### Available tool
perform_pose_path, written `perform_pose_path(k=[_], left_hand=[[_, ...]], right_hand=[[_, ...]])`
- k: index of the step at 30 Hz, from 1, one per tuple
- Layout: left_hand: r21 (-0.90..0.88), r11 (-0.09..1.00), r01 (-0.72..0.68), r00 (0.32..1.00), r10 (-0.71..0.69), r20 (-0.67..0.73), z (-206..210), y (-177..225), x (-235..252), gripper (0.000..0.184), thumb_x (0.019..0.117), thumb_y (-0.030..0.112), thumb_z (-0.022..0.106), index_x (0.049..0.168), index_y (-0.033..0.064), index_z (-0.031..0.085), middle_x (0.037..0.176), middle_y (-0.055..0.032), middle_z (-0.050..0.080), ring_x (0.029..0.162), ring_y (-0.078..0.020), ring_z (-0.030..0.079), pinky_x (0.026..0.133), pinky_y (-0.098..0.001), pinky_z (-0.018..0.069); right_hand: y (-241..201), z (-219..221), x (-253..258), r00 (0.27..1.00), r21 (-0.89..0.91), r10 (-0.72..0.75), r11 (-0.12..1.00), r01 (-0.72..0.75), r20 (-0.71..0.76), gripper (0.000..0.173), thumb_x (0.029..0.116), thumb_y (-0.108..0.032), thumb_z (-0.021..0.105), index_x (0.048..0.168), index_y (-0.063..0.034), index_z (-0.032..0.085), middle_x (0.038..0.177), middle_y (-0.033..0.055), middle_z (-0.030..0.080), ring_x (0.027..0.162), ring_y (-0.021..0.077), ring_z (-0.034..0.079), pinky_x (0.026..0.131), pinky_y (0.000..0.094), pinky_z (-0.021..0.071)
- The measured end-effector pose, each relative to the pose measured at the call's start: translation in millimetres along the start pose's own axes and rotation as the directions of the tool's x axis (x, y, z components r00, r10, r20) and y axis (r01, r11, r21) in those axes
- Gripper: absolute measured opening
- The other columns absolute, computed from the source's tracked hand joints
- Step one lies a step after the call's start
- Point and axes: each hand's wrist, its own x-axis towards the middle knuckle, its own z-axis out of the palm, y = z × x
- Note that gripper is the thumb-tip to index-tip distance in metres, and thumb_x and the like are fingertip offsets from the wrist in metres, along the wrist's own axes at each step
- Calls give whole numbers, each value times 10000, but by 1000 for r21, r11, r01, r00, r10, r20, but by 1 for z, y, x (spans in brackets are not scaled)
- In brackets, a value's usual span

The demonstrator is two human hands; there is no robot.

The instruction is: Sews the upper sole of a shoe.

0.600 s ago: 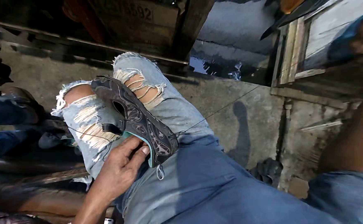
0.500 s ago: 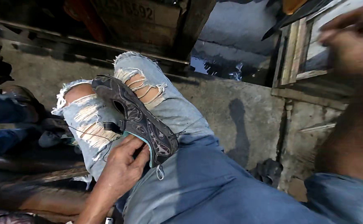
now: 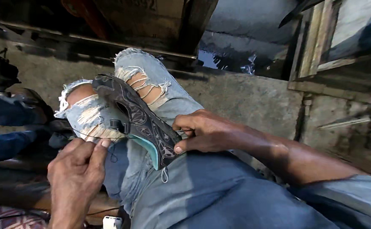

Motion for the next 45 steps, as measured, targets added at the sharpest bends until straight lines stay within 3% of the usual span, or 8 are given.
perform_pose_path(k=[2, 6, 9, 15, 20, 27, 34, 45], left_hand=[[-474, 880, -1, 1000, -2, -4, 2, 5, 0, 335, 1014, 362, 605, 745, 186, 698, 852, 83, 631, 791, -43, 611, 714, -215, 522], [-973, 172, 154, 972, 152, 180, 13, 27, 4, 319, 1018, 411, 580, 955, 164, 771, 1268, -47, 678, 1213, -249, 629, 1072, -435, 507], [-950, -87, 300, 950, 116, 289, 23, 41, 6, 350, 1057, 378, 512, 1076, 111, 737, 924, -19, 695, 924, -189, 691, 994, -446, 554], [-952, 66, 299, 929, -249, 274, 19, -2, 24, 427, 1112, 304, 354, 937, 122, 699, 623, 81, 542, 566, -40, 551, 635, -213, 547], [-952, 58, 299, 949, -125, 291, 2, -17, 17, 384, 1083, 359, 454, 1001, 109, 733, 830, -18, 695, 821, -158, 702, 864, -350, 605], [-105, 978, 183, 973, -164, 164, -41, -32, -10, 318, 1005, 334, 616, 1105, 54, 728, 1370, -157, 580, 1111, -182, 641, 869, -325, 579], [-735, 631, 249, 957, -45, 286, 21, 65, -14, 497, 978, 441, 665, 1264, 35, 655, 1186, -97, 714, 1082, -241, 700, 960, -409, 589], [-769, 496, 403, 910, -129, 394, 61, 91, -10, 114, 953, 42, 666, 1049, -19, 674, 909, -102, 729, 820, -164, 716, 785, -313, 618]], right_hand=[[-2, -1, 2, 999, 42, 38, 998, -38, 2, 301, 886, -374, 803, 1002, -134, 663, 635, -54, 574, 542, 47, 543, 508, 256, 480], [-4, -2, 3, 998, 108, 65, 992, -66, 15, 391, 869, -322, 831, 1161, -156, 631, 656, -50, 566, 544, 58, 549, 504, 266, 497], [-2, -1, 4, 999, 122, 49, 991, -49, 5, 380, 862, -307, 835, 1151, -147, 648, 642, -49, 556, 536, 58, 536, 501, 262, 484], [9, 4, 6, 999, 179, 43, 983, -48, 32, 342, 880, -257, 821, 1133, -101, 652, 614, -20, 526, 506, 82, 508, 477, 267, 461], [4, -1, 7, 993, 113, 99, 988, -107, 69, 371, 892, -318, 808, 1181, -152, 645, 632, -29, 534, 519, 85, 516, 482, 289, 468], [1, -5, -11, 998, 149, 55, 987, -51, -22, 470, 878, -252, 809, 1286, -150, 599, 894, -20, 652, 697, 71, 621, 604, 283, 562], [15, 4, -37, 943, 116, -165, 972, 205, -290, 303, 946, -60, 654, 1247, -63, 687, 1139, 56, 595, 884, 54, 610, 714, 186, 570], [8, -4, -40, 940, -163, -277, 955, 247, -199, 235, 1012, -201, 605, 1162, -88, 746, 909, -27, 688, 776, 22, 636, 674, 204, 550]])
